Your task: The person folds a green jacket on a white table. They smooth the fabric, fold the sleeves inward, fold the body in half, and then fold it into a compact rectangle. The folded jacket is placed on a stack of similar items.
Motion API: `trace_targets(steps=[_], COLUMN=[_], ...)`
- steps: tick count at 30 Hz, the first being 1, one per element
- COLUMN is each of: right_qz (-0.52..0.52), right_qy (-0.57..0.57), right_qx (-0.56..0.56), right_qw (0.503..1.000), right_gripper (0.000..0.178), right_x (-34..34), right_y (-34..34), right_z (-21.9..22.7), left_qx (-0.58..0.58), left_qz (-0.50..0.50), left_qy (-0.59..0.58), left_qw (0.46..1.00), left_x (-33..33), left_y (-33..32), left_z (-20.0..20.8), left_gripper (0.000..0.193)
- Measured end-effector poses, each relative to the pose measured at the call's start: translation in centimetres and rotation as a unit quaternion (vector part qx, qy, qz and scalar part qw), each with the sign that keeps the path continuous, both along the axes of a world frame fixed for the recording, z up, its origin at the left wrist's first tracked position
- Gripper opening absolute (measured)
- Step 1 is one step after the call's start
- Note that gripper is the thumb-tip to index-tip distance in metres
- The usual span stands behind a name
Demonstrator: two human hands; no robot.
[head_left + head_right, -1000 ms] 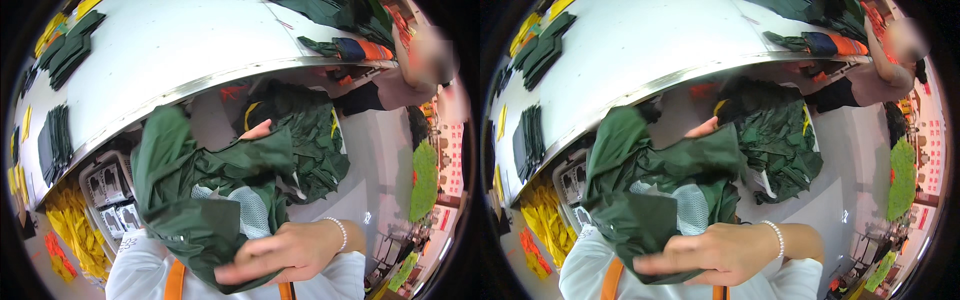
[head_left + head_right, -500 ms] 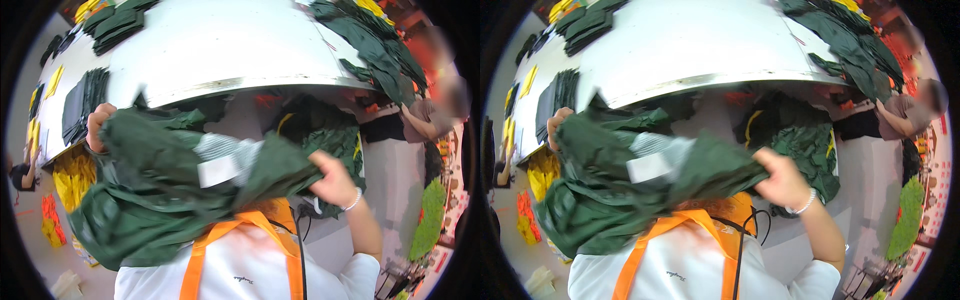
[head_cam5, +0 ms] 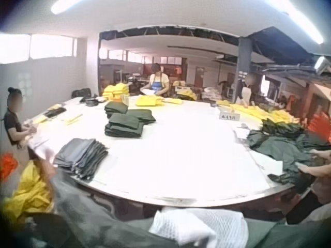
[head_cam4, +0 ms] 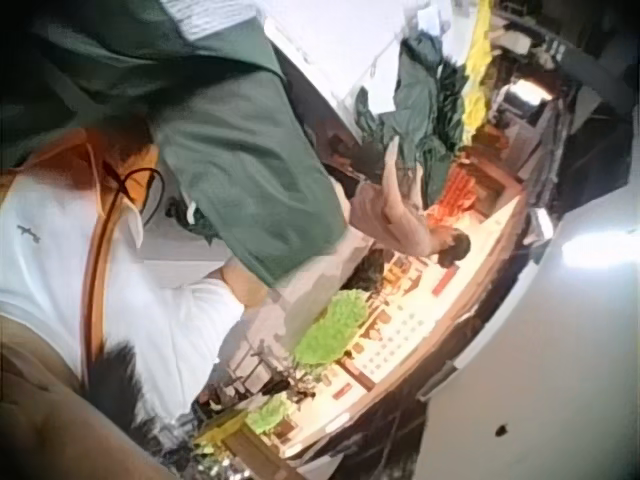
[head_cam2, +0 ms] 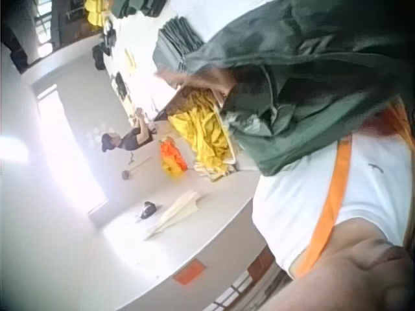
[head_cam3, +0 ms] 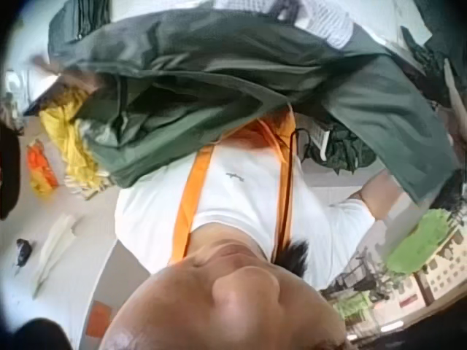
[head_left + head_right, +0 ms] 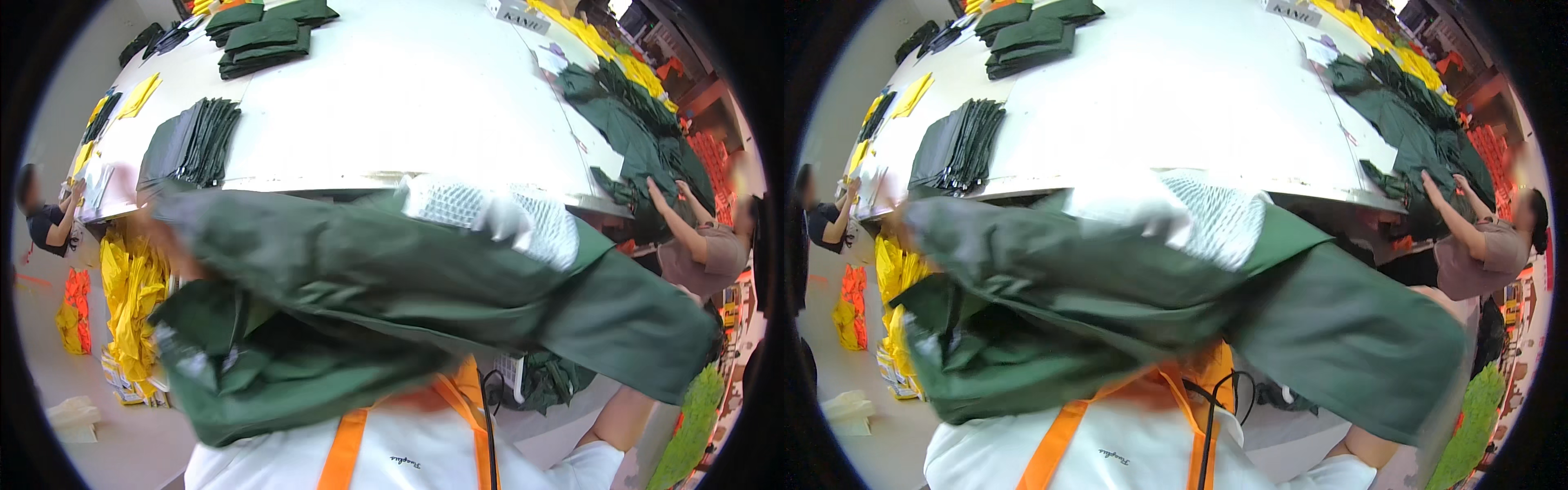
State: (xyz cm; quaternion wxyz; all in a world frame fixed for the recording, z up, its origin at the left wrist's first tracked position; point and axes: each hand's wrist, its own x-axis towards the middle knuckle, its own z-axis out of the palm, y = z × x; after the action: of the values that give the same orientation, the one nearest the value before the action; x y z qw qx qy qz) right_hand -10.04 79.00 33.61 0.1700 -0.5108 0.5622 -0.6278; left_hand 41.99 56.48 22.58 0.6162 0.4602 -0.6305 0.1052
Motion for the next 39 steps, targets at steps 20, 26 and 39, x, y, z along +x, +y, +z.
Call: trace_targets(steps=[20, 26, 39], right_qz=[0.118, -0.061, -0.082], right_qy=[0.149, 0.164, 0.437], right_qx=[-0.052, 0.077, 0.341], right_qw=[0.98, 0.982, 0.828], right_gripper=[0.024, 0.037, 0.042], right_x=[-11.2, -13.5, -18.9], right_y=[-31.6, -52.8, -73.3], right_z=[0.2, -7.2, -37.6], left_qx=[-0.026, 0.14, 0.592], left_qz=[-0.048, -0.027, 0.185], left_qy=[0.055, -0.024, -0.126], left_qw=[0.997, 0.989, 0.774], left_x=[-10.7, -17.1, -26.7], left_y=[-18.8, -38.1, -57.3], left_z=[13.0, 6.3, -24.2], left_gripper=[0.014, 0.014, 0.032])
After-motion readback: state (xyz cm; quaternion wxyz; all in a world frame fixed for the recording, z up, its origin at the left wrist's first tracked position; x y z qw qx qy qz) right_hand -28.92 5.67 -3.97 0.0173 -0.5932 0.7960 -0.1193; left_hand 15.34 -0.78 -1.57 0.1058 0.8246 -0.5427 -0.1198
